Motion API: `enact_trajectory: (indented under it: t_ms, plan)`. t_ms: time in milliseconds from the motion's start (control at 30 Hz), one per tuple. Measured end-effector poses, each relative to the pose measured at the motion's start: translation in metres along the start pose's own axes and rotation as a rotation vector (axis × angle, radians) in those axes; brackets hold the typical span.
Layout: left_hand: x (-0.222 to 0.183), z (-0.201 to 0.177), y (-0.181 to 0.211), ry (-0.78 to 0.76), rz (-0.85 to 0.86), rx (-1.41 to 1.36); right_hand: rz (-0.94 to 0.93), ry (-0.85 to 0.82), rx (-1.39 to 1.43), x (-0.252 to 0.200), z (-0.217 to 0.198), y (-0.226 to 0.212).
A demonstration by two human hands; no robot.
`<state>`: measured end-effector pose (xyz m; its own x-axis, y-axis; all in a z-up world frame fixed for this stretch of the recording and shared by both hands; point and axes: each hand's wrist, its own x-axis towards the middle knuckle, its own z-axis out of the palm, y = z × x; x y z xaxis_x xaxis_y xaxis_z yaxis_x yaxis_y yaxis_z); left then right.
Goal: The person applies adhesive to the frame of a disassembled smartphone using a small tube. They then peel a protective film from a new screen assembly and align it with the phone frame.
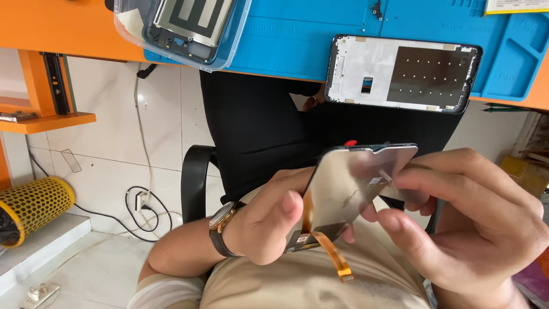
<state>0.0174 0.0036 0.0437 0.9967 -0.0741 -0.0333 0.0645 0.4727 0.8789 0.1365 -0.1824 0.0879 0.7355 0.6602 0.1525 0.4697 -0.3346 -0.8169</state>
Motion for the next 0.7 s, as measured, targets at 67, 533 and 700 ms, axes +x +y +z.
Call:
enact_trajectory:
  t_ms: [67, 533, 700]
  plan:
    - [0.002, 0.001, 0.013, -0.034, -0.191, -0.104, 0.081, 0.049, -0.015, 0.002, 0.004, -0.005]
    - [-0.020, -0.022, -0.054, 0.026, -0.522, -1.185, 0.225, 0.011, 0.226, 0.001, 0.001, 0.000]
    - [-0.020, -0.025, -0.048, -0.158, -0.510, -1.037, 0.124, 0.028, 0.132, 0.002, 0.000, 0.003]
